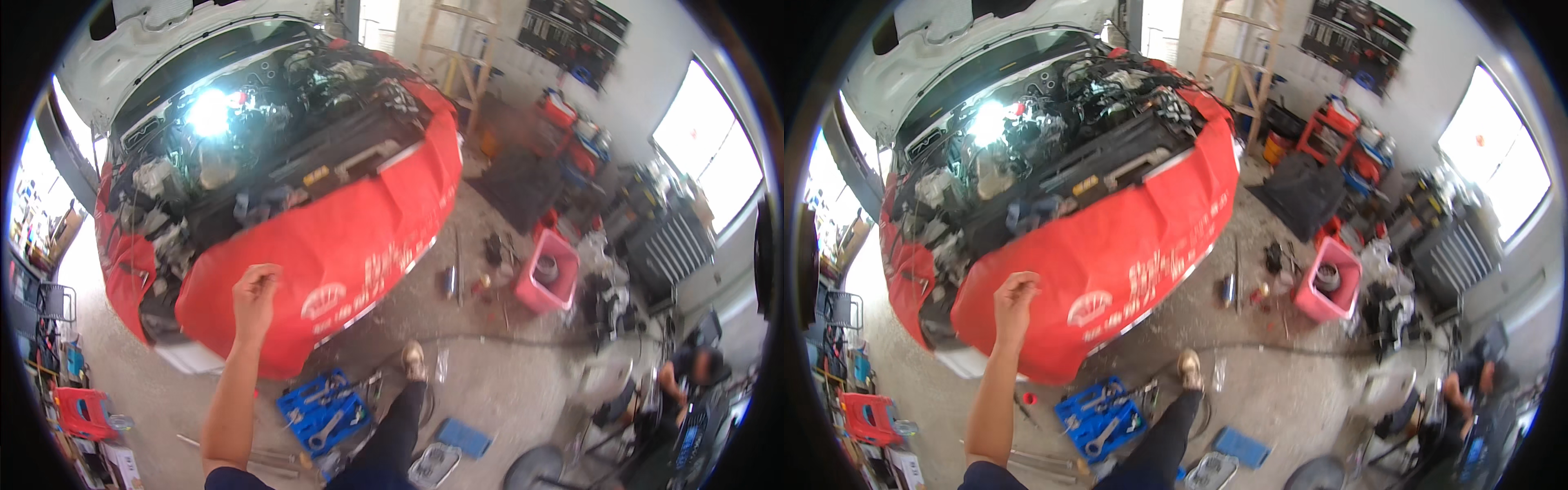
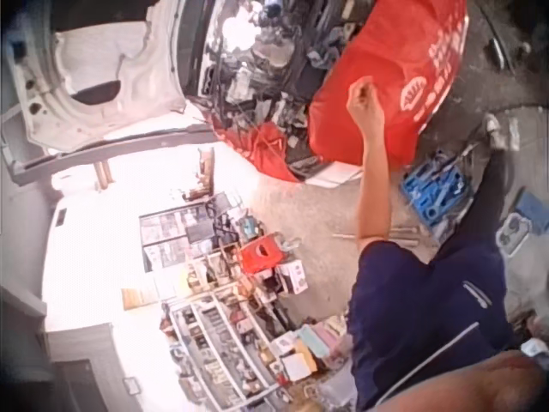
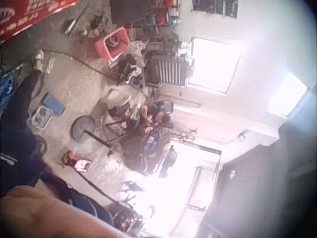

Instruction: The person removes a metal heat shield from the engine bay, retrieves a tool from a blue case on the floor, and manipulates gears and belt components within the engine compartment by hand.

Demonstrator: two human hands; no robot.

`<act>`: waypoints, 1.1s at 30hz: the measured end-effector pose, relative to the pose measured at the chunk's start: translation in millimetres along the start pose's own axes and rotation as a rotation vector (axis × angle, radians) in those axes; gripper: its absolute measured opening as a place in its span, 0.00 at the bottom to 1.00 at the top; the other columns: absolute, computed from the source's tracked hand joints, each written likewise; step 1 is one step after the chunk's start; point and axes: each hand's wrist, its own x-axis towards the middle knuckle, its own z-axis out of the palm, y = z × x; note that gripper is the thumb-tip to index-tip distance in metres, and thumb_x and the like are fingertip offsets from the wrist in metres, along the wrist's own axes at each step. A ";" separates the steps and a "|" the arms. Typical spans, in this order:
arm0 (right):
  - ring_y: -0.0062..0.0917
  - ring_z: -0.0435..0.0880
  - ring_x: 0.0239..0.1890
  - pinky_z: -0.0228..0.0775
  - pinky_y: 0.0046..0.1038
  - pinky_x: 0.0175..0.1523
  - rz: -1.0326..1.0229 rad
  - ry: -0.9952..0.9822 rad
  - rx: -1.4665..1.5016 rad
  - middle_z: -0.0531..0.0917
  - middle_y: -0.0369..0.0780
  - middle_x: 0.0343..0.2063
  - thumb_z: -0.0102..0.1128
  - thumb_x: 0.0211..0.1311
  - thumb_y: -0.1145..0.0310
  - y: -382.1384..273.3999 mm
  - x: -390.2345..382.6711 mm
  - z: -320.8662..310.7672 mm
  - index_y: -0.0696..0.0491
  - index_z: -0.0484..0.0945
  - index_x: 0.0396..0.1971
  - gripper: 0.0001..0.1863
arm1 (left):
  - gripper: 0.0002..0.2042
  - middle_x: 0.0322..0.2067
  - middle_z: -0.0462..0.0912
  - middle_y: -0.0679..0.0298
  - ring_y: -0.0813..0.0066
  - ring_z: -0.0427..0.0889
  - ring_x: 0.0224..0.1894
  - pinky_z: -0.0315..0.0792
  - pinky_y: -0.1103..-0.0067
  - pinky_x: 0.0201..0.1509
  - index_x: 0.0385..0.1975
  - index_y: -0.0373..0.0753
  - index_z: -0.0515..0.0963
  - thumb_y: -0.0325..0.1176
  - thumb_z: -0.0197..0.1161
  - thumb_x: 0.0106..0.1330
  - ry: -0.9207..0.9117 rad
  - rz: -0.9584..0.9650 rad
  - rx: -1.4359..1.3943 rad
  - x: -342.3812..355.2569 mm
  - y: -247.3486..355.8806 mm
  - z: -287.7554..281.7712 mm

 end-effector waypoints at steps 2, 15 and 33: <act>0.47 0.80 0.33 0.72 0.41 0.37 -0.021 -0.024 -0.131 0.80 0.53 0.28 0.54 0.58 0.55 -44.5 83.5 -68.0 0.59 0.76 0.35 0.20 | 0.05 0.35 0.77 0.60 0.66 0.75 0.37 0.70 0.73 0.43 0.35 0.33 0.76 0.22 0.54 0.61 0.207 0.119 0.447 72.5 -32.3 4.0; 0.38 0.82 0.27 0.74 0.35 0.34 -0.180 0.320 -0.677 0.81 0.45 0.20 0.63 0.50 0.56 -290.5 285.1 -377.1 0.55 0.80 0.21 0.16 | 0.11 0.31 0.80 0.54 0.56 0.73 0.37 0.64 0.64 0.42 0.22 0.33 0.77 0.34 0.52 0.57 0.259 -0.229 1.151 157.5 -91.0 69.5; 0.46 0.76 0.29 0.65 0.41 0.33 -1.607 0.172 -0.505 0.77 0.51 0.23 0.53 0.60 0.60 -909.7 431.9 -249.4 0.57 0.76 0.30 0.13 | 0.14 0.21 0.79 0.56 0.56 0.79 0.28 0.71 0.65 0.37 0.12 0.36 0.77 0.37 0.55 0.54 0.397 -0.403 1.028 132.4 -107.9 8.4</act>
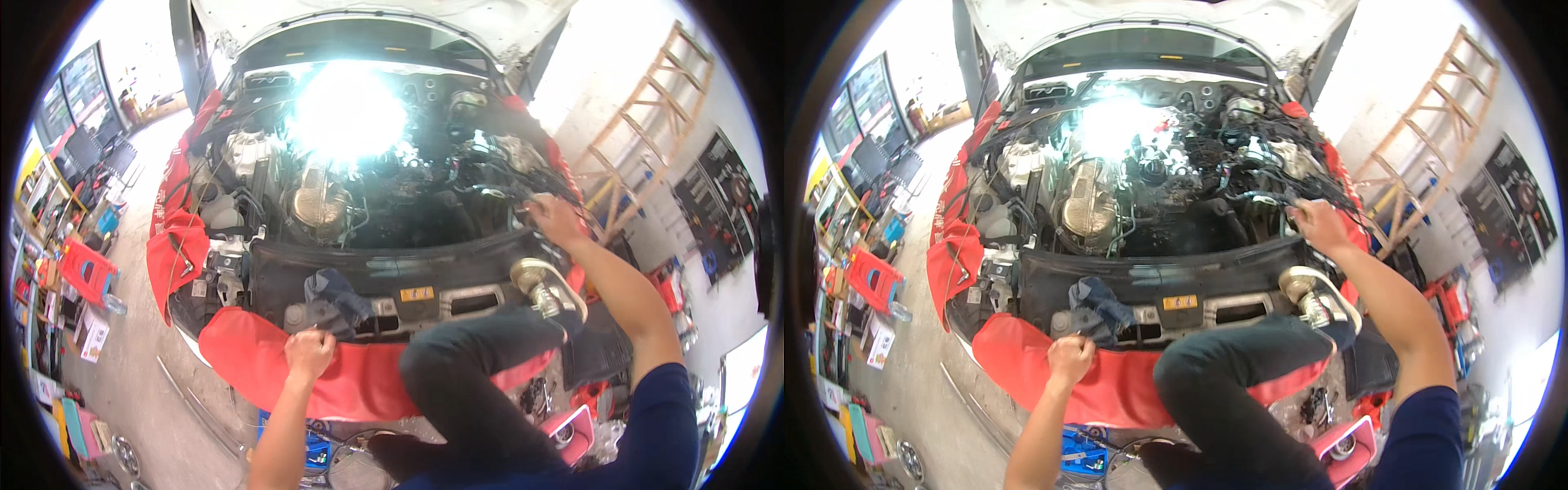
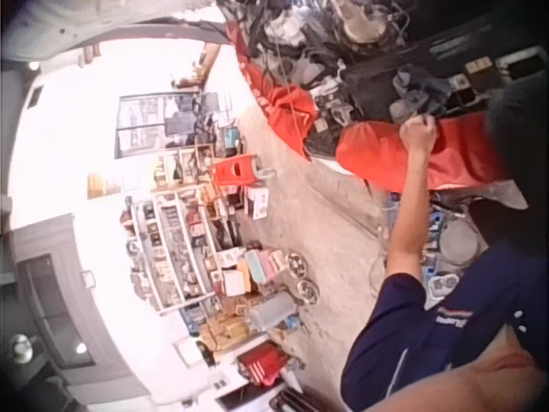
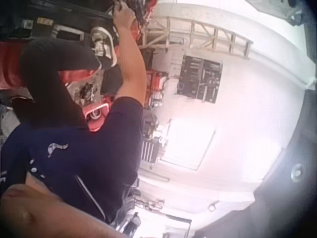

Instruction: The person removes a metal heat shield from the engine bay, retrieves a tool from a blue case on the floor, and manipulates gears and belt components within the engine compartment by hand.

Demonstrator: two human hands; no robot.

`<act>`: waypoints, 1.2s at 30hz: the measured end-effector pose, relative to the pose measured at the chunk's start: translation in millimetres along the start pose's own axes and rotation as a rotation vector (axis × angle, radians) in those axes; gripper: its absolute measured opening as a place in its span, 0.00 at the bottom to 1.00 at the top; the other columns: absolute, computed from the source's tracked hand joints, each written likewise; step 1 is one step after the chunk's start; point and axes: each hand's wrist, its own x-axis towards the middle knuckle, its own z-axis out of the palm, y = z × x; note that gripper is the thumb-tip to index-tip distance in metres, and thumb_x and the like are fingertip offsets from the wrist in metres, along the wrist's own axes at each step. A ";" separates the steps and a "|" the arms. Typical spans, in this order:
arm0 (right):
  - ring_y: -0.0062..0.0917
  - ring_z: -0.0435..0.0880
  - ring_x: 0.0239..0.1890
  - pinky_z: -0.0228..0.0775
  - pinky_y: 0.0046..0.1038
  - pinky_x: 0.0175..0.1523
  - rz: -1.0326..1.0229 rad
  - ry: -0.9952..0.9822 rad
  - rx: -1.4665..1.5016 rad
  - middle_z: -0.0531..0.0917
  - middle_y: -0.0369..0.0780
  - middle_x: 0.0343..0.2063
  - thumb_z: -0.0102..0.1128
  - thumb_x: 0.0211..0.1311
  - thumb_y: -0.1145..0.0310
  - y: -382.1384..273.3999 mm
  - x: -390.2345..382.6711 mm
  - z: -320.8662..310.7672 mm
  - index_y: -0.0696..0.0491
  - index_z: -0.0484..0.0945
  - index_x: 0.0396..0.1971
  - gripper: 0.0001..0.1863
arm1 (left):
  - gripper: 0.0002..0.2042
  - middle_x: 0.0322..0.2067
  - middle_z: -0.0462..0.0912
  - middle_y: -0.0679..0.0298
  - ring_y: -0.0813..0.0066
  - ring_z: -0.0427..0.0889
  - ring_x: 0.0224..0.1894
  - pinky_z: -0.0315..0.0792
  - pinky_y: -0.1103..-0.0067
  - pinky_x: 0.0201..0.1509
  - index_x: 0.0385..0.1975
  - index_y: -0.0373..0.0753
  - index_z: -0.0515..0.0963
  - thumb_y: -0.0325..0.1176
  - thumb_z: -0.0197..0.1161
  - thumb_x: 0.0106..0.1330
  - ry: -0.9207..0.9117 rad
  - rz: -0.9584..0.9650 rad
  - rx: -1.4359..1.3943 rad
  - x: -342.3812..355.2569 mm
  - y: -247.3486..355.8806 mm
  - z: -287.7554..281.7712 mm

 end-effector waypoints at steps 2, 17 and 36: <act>0.47 0.77 0.33 0.66 0.44 0.36 -0.250 -0.115 -0.069 0.78 0.50 0.24 0.51 0.62 0.55 -5.8 102.7 42.0 0.55 0.75 0.27 0.17 | 0.13 0.20 0.79 0.57 0.56 0.79 0.27 0.71 0.64 0.35 0.11 0.37 0.76 0.37 0.56 0.53 -0.046 -0.037 0.037 2.3 8.4 2.2; 0.47 0.77 0.27 0.67 0.39 0.33 -0.357 -0.396 0.294 0.78 0.49 0.23 0.47 0.67 0.60 -110.4 312.4 290.3 0.58 0.74 0.32 0.15 | 0.08 0.13 0.64 0.68 0.69 0.69 0.19 0.61 0.70 0.22 0.05 0.47 0.67 0.37 0.61 0.31 -0.317 -0.023 0.192 23.8 1.8 -19.2; 0.42 0.71 0.38 0.60 0.41 0.47 -0.559 -0.496 0.366 0.74 0.45 0.28 0.56 0.49 0.74 -95.4 341.6 287.9 0.55 0.73 0.25 0.03 | 0.43 0.52 0.68 0.39 0.41 0.68 0.55 0.61 0.60 0.60 0.51 0.26 0.64 0.69 0.44 0.58 0.165 -2.076 0.058 248.2 1.3 73.3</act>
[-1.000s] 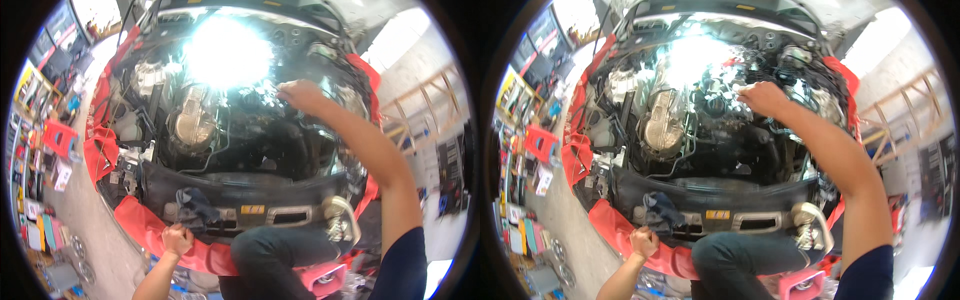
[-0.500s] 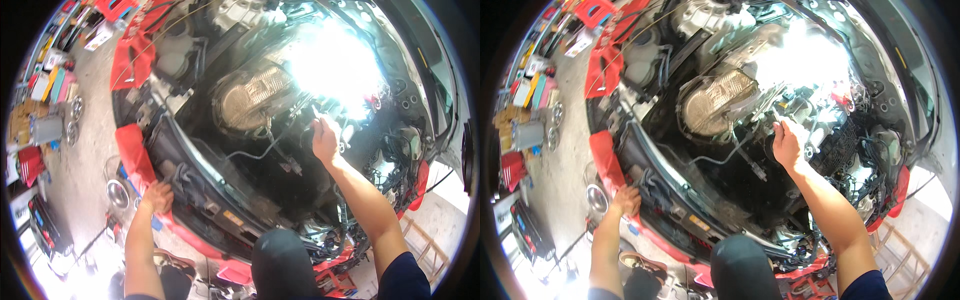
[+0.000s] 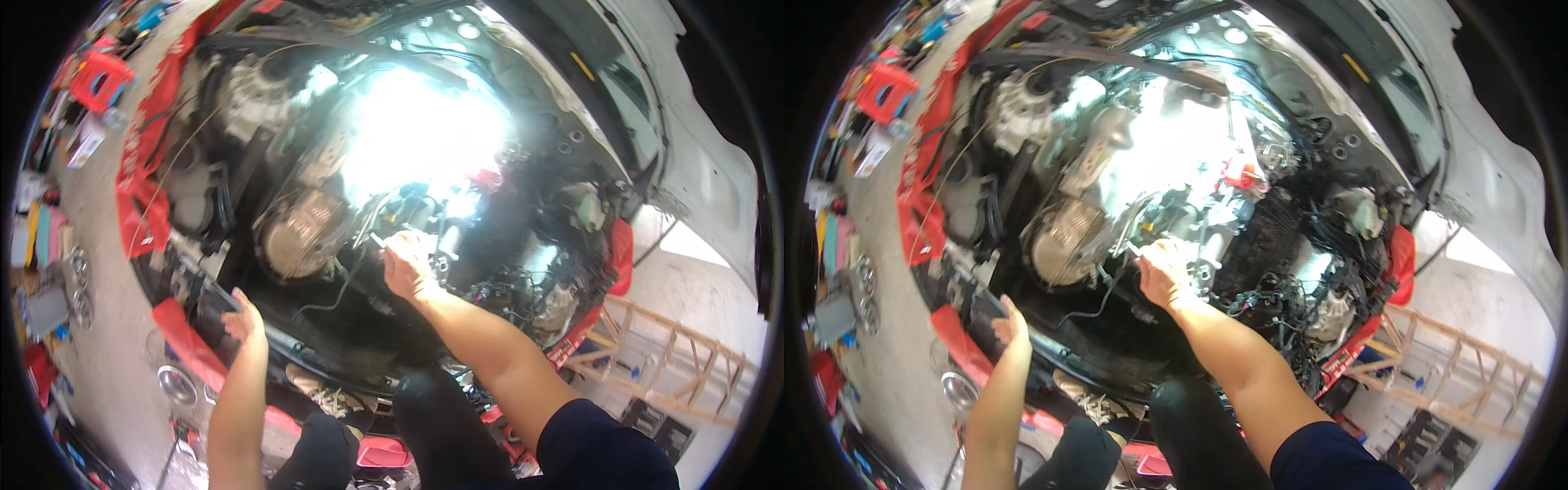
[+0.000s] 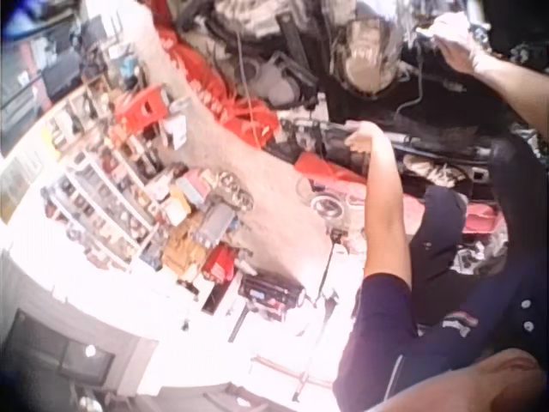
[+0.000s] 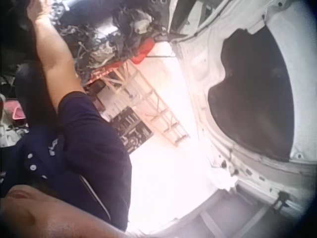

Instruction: The person removes a metal heat shield from the engine bay, retrieves a tool from a blue case on the floor, and manipulates gears and belt components within the engine compartment by hand.

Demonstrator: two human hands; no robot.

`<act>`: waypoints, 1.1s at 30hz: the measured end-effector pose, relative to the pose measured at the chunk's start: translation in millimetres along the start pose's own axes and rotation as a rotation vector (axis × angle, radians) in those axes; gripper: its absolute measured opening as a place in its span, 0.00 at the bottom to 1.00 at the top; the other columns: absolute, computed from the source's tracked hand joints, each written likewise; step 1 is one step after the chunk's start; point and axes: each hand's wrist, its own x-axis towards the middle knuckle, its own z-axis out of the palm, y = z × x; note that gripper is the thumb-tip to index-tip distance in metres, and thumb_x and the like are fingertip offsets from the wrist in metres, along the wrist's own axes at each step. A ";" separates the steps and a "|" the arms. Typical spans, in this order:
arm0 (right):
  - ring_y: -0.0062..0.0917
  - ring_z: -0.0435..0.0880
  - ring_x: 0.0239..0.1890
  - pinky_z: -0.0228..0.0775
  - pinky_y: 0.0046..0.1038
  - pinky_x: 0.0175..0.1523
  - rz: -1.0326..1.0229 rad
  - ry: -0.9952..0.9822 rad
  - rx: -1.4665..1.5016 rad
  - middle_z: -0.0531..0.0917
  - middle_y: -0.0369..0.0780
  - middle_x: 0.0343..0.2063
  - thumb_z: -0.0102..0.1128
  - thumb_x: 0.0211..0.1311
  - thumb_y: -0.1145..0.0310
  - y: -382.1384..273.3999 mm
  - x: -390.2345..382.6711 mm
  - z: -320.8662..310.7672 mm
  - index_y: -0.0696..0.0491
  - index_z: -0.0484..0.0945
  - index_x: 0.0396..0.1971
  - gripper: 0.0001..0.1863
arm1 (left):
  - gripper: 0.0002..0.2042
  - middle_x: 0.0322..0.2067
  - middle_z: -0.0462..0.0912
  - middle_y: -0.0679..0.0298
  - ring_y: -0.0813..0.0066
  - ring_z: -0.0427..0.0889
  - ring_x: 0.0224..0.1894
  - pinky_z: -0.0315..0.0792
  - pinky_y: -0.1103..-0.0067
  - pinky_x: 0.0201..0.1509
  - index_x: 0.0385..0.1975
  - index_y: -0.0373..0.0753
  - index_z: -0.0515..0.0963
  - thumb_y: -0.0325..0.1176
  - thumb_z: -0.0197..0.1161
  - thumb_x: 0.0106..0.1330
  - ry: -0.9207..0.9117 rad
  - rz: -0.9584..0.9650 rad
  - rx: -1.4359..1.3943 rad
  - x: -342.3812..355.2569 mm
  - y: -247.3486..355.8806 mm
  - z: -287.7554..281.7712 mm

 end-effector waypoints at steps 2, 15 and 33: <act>0.39 0.72 0.40 0.59 0.42 0.51 -0.008 0.081 0.017 0.75 0.42 0.28 0.58 0.47 0.72 -6.2 1.7 11.3 0.53 0.74 0.25 0.04 | 0.29 0.45 0.71 0.44 0.44 0.72 0.48 0.68 0.59 0.51 0.47 0.29 0.65 0.55 0.50 0.63 0.297 0.051 0.080 -8.5 2.7 4.9; 0.38 0.72 0.44 0.58 0.42 0.53 0.138 -0.142 -0.291 0.76 0.41 0.31 0.57 0.54 0.67 -39.3 18.1 4.0 0.52 0.74 0.29 0.06 | 0.18 0.41 0.70 0.41 0.45 0.70 0.47 0.62 0.60 0.54 0.47 0.23 0.64 0.32 0.51 0.64 0.287 0.583 0.013 22.1 -30.7 3.5; 0.15 0.76 0.24 0.65 0.19 0.30 0.492 -0.274 0.364 0.80 0.36 0.20 0.55 0.64 0.62 216.4 293.2 -272.5 0.58 0.75 0.24 0.15 | 0.31 0.54 0.63 0.33 0.41 0.63 0.58 0.57 0.60 0.63 0.55 0.17 0.56 0.38 0.57 0.62 0.209 0.566 0.404 80.9 -93.0 -3.0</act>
